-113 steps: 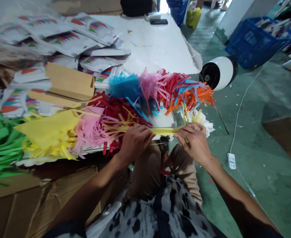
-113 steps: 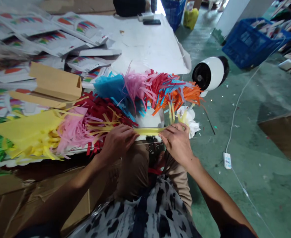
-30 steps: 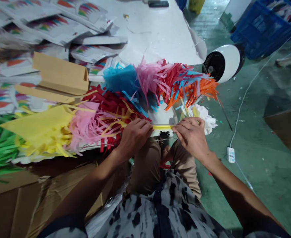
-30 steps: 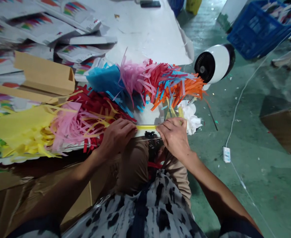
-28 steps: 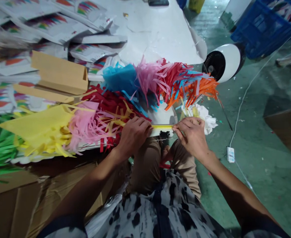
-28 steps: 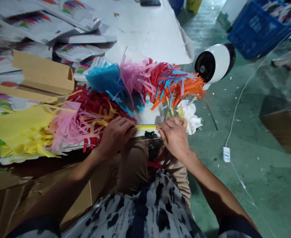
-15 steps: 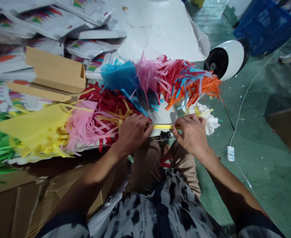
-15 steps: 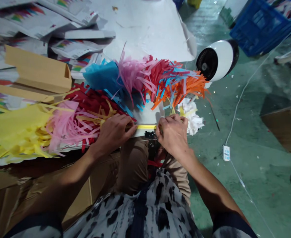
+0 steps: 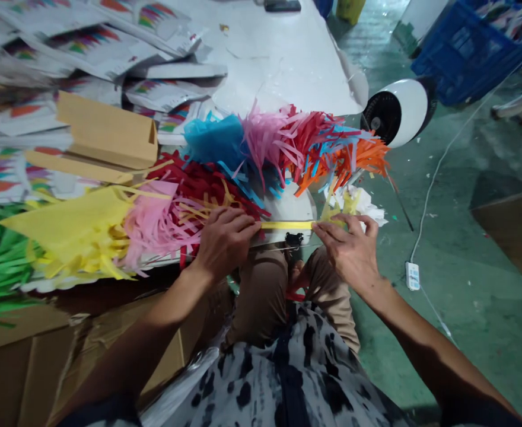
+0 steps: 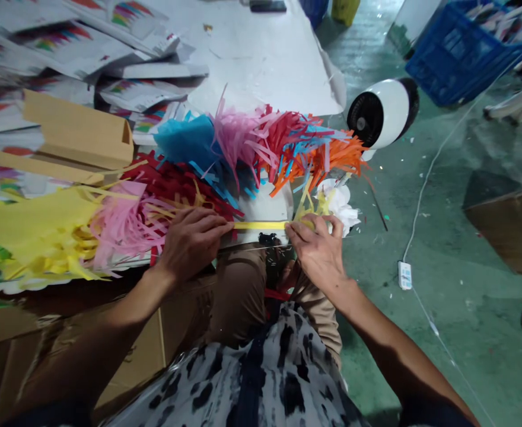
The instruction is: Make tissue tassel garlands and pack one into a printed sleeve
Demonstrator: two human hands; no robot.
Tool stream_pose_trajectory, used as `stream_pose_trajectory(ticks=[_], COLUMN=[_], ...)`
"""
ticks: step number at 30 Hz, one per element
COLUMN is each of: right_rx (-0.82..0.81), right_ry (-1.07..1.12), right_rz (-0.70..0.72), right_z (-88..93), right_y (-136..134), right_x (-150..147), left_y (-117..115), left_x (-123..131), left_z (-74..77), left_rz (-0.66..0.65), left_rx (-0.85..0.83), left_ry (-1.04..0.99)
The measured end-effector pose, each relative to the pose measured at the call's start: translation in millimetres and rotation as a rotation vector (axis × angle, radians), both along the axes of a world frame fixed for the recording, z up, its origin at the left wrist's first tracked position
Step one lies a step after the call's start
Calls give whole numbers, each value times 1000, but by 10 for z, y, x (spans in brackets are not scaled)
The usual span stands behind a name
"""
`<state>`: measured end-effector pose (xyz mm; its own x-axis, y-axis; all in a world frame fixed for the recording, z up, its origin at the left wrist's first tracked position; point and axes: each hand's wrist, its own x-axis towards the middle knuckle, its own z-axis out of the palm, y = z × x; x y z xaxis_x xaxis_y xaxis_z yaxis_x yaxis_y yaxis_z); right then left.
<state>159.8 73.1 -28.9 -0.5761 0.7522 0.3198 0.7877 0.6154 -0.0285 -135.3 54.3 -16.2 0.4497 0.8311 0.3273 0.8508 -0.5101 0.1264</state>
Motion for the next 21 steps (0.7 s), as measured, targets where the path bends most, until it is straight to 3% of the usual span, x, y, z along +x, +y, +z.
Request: stream_pose_trajectory(ticks=[4,9,14,21], right_rx=[-50,-74,-49,-76], right_ry=[27,19,65,71], right_rz=[-6,9,13,34], right_z=[72,182,198,51], right_y=[36,95,124,233], right_x=[-19,-73,-164,-323], left_y=[49,211,290,290], left_x=[154,450,461,450], left_z=[61,-73,-111,-97], left_rz=[-47,-151,-107,-91], left_rx=[31,-43,-14,-58], left_ry=[1,57,74,37])
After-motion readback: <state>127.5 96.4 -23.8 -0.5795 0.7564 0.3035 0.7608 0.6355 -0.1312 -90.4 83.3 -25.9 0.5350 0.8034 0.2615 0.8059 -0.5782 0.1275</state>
